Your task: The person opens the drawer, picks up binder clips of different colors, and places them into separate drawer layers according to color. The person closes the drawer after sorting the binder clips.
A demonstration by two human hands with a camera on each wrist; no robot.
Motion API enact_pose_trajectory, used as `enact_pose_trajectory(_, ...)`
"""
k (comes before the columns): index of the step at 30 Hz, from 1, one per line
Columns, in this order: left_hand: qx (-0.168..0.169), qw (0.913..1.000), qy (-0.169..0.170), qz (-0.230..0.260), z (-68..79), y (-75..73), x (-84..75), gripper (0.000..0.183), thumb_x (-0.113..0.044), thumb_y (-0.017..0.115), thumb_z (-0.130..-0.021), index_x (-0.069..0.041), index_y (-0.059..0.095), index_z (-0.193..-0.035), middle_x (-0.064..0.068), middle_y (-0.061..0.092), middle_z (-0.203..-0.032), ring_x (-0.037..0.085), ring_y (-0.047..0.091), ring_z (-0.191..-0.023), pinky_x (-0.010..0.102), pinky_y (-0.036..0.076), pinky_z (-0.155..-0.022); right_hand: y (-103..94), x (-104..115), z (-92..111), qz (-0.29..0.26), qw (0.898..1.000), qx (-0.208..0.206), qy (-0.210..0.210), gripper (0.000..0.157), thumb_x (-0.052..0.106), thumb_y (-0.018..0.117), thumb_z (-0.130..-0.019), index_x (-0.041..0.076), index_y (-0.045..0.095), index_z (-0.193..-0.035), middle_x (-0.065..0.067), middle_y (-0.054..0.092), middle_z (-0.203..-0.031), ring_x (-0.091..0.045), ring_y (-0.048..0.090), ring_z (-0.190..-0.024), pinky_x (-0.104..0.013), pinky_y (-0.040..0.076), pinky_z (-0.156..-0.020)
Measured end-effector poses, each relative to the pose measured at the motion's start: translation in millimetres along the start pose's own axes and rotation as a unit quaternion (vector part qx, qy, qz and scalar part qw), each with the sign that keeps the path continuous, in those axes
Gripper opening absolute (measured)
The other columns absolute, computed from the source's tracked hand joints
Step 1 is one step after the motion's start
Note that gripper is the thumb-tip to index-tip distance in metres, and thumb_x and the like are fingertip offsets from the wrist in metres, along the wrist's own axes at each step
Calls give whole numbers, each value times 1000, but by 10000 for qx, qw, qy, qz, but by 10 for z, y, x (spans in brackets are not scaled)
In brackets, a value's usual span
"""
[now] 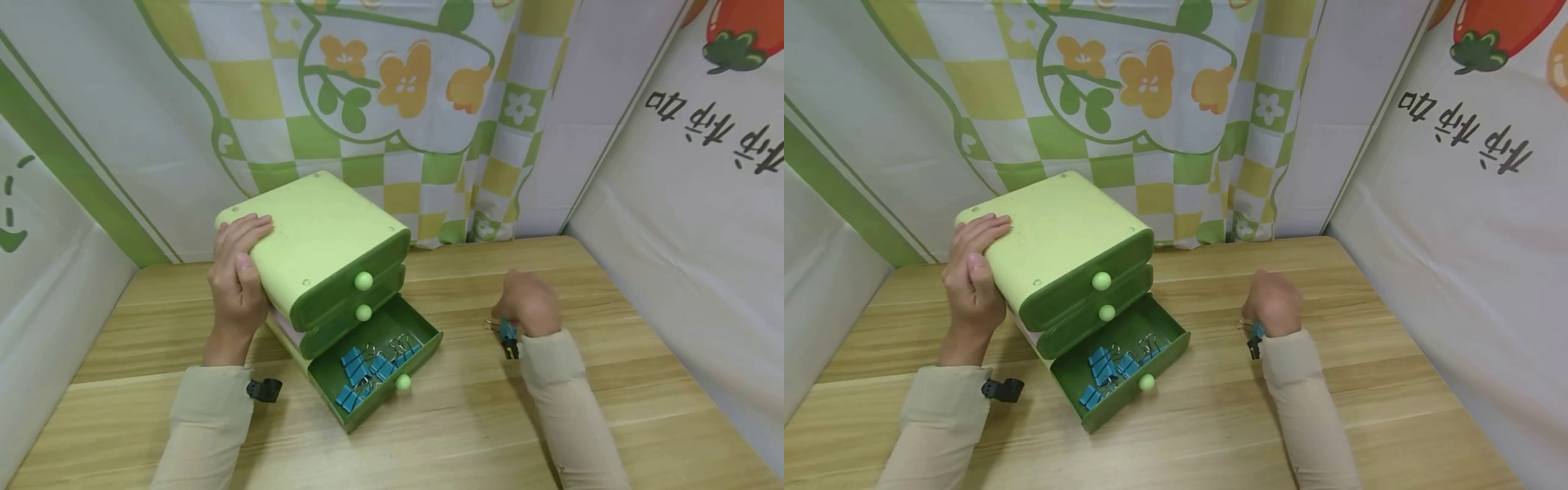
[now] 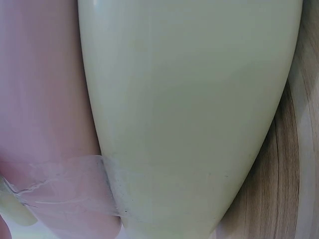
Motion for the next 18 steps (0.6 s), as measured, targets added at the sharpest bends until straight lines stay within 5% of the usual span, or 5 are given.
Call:
enact_pose_trajectory(7,4,10000,16,19,-6,7,6,51,-20,35,-98,7,75,-115,27,74,-120,34,64,-132,57,29,-129,30,13,-49,-209,9997,-14,-136,7,-2,63,-82,0,66,-76,-10,66,-64,-16,55,-47,-26,46,-44)
enact_pose_trajectory(14,8,10000,-10,12,-5,3,4,51,-20,35,-98,7,75,-115,27,74,-121,32,64,-132,57,29,-129,-12,-86,-134,-451,9977,32,-510,37,-8,56,-81,16,46,-53,3,39,-53,-11,30,-51,-24,34,-49)
enact_pose_trajectory(18,-8,10000,-14,0,-1,4,3,51,-20,35,-98,7,75,-115,27,74,-121,34,64,-132,57,29,-129,-29,-120,-162,-1105,9885,42,-1031,25,2,63,-91,8,73,-69,0,68,-66,-11,54,-60,-24,45,-59)
Point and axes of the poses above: each hand's wrist, its own z-axis away from the middle knuckle, its own y-axis out of the palm, x = y × z, the point moved 1 cm from there along -z, towards the middle knuckle
